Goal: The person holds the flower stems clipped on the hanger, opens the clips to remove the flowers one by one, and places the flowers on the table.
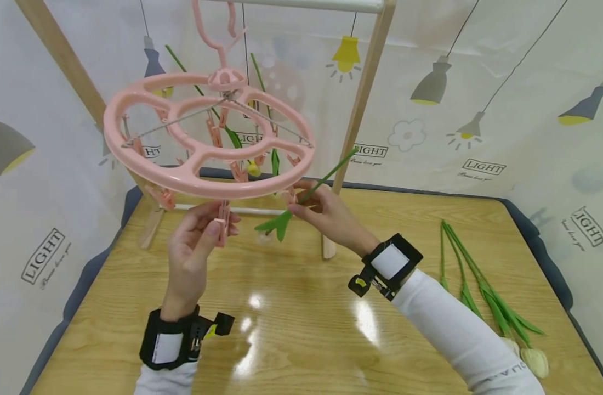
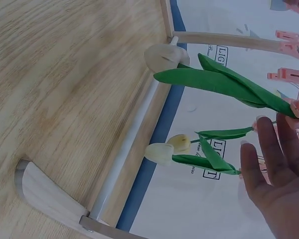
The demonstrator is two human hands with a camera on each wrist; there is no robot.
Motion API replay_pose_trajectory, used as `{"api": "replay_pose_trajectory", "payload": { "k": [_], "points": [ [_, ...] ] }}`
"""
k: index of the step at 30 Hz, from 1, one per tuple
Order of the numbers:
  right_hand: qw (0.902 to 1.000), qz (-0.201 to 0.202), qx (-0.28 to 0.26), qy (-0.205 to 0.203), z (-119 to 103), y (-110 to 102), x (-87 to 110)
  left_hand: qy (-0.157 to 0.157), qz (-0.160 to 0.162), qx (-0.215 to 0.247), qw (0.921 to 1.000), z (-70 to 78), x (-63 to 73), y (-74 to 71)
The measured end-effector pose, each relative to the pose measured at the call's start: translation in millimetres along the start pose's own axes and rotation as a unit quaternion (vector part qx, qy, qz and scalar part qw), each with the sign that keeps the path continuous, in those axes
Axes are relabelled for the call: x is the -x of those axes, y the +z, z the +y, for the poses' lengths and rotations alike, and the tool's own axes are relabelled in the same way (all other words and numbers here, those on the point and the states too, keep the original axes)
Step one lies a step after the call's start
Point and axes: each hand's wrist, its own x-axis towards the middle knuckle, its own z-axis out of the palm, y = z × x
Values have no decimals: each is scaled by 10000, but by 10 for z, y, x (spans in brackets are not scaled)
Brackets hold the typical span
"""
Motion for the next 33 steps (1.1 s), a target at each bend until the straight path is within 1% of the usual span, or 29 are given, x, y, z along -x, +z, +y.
{"api": "replay_pose_trajectory", "payload": {
  "k": [5, 8, 10, 13, 17, 22, 25, 29, 33],
  "points": [
    [9999, -29, 108, 37, -30, 15, 39, -39, 34, 0, 10000, -46, 2, -21],
    [9998, -55, 142, 111, -43, 38, 64, -198, 155, -33, 9997, -109, 2, -41],
    [9998, -90, 141, 101, -55, 56, 70, -365, 207, -1, 9991, -152, 4, -56],
    [9997, -156, 159, 76, -80, 74, 79, -710, 182, -3, 9973, -187, 10, -71],
    [9996, -220, 178, 27, -113, 91, 94, -1159, -11, -133, 9932, -207, 10, -75],
    [9992, -272, 291, -87, -157, 120, 115, -1549, -200, -118, 9877, -222, 4, -31],
    [9992, -256, 295, -122, -160, 139, 124, -1795, -275, -69, 9833, -242, -8, 6],
    [9994, -231, 222, -93, -157, 158, 133, -2176, -335, -57, 9754, -264, -22, 61],
    [9996, -223, 158, -81, -166, 174, 140, -2442, -459, -100, 9686, -273, -44, 118]
  ]
}}
